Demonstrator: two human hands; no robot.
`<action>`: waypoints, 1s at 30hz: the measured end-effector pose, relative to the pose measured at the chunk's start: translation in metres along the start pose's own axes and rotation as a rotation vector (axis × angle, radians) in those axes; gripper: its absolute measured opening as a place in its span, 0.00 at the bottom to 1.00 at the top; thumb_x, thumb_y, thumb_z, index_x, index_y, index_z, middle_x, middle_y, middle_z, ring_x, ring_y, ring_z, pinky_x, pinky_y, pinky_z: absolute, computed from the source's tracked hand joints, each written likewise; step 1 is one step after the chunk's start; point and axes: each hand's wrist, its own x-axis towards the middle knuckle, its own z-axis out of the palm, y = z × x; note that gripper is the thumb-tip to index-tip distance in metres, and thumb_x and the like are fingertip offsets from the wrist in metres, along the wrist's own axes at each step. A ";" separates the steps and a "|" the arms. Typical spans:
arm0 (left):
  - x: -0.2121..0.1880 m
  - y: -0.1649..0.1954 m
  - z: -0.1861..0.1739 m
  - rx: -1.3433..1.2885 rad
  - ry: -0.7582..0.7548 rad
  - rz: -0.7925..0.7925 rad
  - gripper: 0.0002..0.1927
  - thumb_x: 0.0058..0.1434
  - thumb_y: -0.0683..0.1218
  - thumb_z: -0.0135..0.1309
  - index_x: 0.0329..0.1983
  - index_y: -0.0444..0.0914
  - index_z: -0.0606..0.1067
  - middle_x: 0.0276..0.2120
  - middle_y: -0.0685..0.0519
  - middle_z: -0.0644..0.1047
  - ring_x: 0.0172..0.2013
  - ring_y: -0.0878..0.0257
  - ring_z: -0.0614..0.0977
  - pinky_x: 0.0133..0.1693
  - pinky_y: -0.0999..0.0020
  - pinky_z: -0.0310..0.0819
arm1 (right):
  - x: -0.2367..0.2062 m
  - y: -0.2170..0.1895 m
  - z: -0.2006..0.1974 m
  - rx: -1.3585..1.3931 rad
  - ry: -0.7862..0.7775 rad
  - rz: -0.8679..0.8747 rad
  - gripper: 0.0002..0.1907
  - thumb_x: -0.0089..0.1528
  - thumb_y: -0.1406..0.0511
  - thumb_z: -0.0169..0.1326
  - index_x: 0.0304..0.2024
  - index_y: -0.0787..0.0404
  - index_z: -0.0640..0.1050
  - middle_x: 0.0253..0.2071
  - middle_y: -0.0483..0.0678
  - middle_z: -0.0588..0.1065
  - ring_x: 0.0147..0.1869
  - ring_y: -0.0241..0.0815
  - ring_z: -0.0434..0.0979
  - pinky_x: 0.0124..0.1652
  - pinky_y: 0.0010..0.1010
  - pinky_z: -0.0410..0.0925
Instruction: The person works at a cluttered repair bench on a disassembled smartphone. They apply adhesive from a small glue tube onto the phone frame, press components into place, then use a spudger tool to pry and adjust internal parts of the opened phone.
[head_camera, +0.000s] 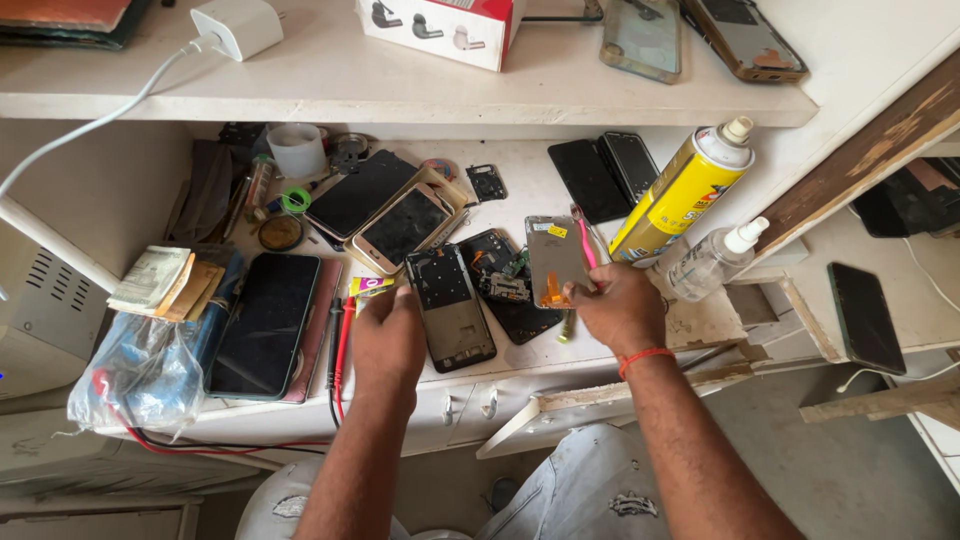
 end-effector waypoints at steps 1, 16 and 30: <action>0.000 0.004 0.000 -0.010 0.007 -0.033 0.27 0.67 0.53 0.47 0.61 0.29 0.73 0.53 0.39 0.81 0.55 0.52 0.81 0.57 0.61 0.71 | 0.005 0.007 0.003 0.114 -0.018 0.002 0.21 0.55 0.62 0.68 0.46 0.68 0.82 0.35 0.48 0.83 0.37 0.40 0.84 0.40 0.31 0.75; 0.002 0.041 0.018 0.152 0.017 -0.185 0.32 0.62 0.60 0.51 0.59 0.31 0.75 0.53 0.39 0.79 0.54 0.51 0.80 0.56 0.59 0.71 | -0.051 0.002 -0.003 1.565 -0.640 0.240 0.21 0.51 0.69 0.53 0.47 0.69 0.78 0.41 0.56 0.80 0.42 0.52 0.79 0.49 0.54 0.71; 0.009 0.013 0.034 -0.082 0.050 -0.163 0.40 0.61 0.62 0.51 0.70 0.32 0.63 0.64 0.40 0.71 0.64 0.50 0.72 0.63 0.57 0.64 | -0.042 -0.012 0.023 1.307 -0.546 0.379 0.27 0.48 0.69 0.47 0.51 0.67 0.78 0.48 0.52 0.79 0.53 0.51 0.78 0.57 0.45 0.69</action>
